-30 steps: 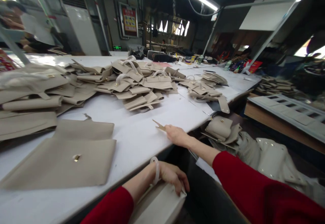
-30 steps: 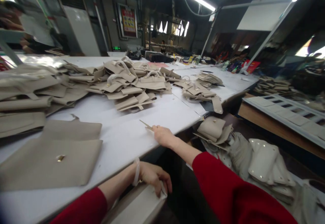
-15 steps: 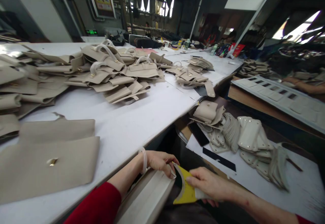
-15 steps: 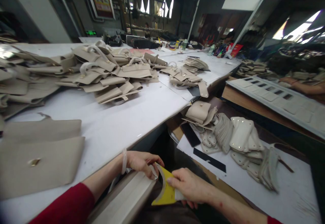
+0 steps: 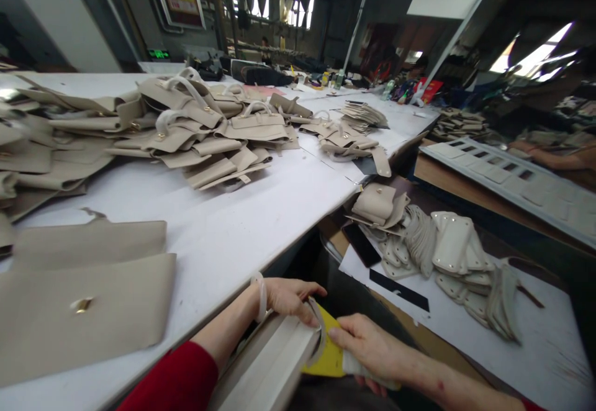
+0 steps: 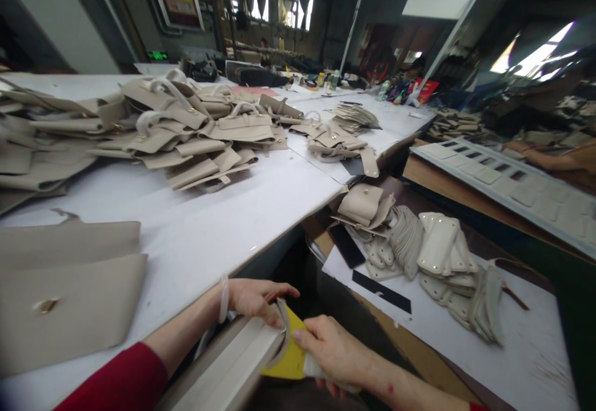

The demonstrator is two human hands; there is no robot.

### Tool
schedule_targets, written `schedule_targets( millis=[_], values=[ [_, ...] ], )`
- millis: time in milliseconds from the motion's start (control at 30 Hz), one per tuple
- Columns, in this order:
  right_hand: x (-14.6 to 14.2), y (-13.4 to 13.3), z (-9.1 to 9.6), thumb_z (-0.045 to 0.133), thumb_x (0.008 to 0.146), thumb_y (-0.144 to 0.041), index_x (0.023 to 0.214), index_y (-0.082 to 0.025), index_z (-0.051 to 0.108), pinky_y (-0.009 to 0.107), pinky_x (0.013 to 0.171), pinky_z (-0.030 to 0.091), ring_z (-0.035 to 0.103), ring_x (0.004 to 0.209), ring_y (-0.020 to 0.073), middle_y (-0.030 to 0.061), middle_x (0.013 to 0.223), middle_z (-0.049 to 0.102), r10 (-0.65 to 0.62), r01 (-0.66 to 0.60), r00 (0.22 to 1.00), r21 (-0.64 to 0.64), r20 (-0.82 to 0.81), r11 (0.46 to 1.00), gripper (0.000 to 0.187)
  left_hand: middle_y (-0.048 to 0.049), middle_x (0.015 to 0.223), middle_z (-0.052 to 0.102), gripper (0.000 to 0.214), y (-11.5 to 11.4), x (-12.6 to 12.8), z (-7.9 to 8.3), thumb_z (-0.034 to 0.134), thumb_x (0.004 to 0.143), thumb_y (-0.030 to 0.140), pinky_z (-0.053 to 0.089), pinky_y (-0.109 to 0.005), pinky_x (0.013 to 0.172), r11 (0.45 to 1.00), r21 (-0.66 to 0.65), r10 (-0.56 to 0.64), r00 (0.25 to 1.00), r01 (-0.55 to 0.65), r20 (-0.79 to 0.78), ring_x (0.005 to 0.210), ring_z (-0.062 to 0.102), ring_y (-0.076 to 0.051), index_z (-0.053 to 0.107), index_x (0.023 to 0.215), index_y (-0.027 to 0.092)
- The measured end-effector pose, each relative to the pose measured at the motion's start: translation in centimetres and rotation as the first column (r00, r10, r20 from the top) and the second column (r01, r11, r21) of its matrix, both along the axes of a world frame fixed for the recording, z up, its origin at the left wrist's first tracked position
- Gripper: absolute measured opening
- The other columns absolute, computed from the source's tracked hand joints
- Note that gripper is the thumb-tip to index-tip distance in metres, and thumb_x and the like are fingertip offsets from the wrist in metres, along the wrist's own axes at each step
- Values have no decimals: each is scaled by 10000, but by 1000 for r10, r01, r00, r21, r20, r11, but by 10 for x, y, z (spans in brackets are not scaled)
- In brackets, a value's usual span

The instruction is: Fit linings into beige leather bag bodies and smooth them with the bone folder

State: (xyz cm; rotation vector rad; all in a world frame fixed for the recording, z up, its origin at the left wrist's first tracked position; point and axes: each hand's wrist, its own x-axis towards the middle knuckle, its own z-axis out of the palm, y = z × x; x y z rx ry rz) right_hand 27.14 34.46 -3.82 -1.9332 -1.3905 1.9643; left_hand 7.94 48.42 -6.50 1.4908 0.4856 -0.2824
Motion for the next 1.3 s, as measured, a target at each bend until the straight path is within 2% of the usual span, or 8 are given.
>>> schedule_targets(
  millis=[167, 333, 500, 633, 833, 1067, 1167, 1300],
  values=[
    [-9, -2, 3, 426, 940, -571, 961, -188, 539, 148, 310, 372, 464, 286, 89, -47, 483, 545, -65, 65, 998, -41, -2, 997, 400, -154, 1369, 542, 1058, -1, -1, 2, 819, 600, 400, 407, -386, 1021, 999, 36, 1, 1000, -1, 3, 1234, 518, -335, 319, 1491, 124],
    [-16, -6, -2, 407, 950, -573, 989, -192, 521, 148, 316, 374, 480, 290, 99, -43, 474, 549, -122, 122, 992, -77, 0, 990, 399, -131, 1219, 626, 1086, -2, -1, 1, 814, 585, 401, 464, -350, 904, 1000, 12, 26, 1000, -26, 11, 1119, 575, -316, 301, 1499, 115],
    [-23, -6, -2, 381, 950, -591, 996, -198, 511, 169, 283, 404, 487, 298, 112, -33, 476, 556, -150, 151, 989, -99, 11, 984, 416, -89, 1046, 672, 1112, -5, -2, -2, 815, 577, 340, 488, -310, 732, 994, -78, 76, 997, -73, 31, 936, 622, -272, 254, 1513, 120],
    [-30, -2, -2, 375, 956, -590, 977, -201, 491, 176, 274, 413, 493, 299, 119, -29, 475, 558, -176, 172, 984, -112, -24, 979, 406, -33, 922, 674, 1166, -7, -5, -7, 803, 584, 259, 480, -298, 727, 975, -185, 135, 988, -120, 71, 834, 626, -211, 137, 1535, 149],
    [-46, -1, -8, 332, 977, -548, 987, -180, 481, 174, 296, 406, 500, 288, 132, -8, 460, 566, -233, 218, 965, -127, -121, 968, 397, -56, 1111, 641, 1273, -13, -7, -11, 801, 554, 230, 484, -333, 778, 938, -253, 280, 950, -238, 142, 864, 624, -186, -16, 1531, 248],
    [-74, -13, -5, 157, 1023, -481, 947, -129, 519, 160, 273, 351, 465, 246, 138, 32, 401, 537, -362, 323, 922, -238, -141, 916, 511, -143, 1303, 572, 823, -32, -30, -2, 615, 829, 535, 439, -348, 923, 864, -95, 504, 853, -495, 135, 1080, 576, -227, 284, 1465, 133],
    [-81, -20, -9, 167, 1015, -527, 934, -116, 556, 168, 271, 354, 467, 252, 143, 37, 394, 533, -419, 377, 892, -234, -167, 896, 571, -111, 1305, 597, 674, -44, -44, 2, 541, 853, 623, 410, -356, 1003, 816, -27, 577, 809, -578, 112, 1161, 555, -248, 493, 1337, 156],
    [-77, -34, -18, 297, 912, -731, 822, -104, 589, 180, 292, 355, 483, 294, 130, 63, 455, 564, -390, 338, 881, -220, -268, 915, 698, -89, 1179, 680, 653, -61, -53, 2, 514, 849, 664, 452, -362, 967, 775, 7, 628, 771, -632, 107, 1065, 617, -246, 594, 1239, 146]
  ],
)
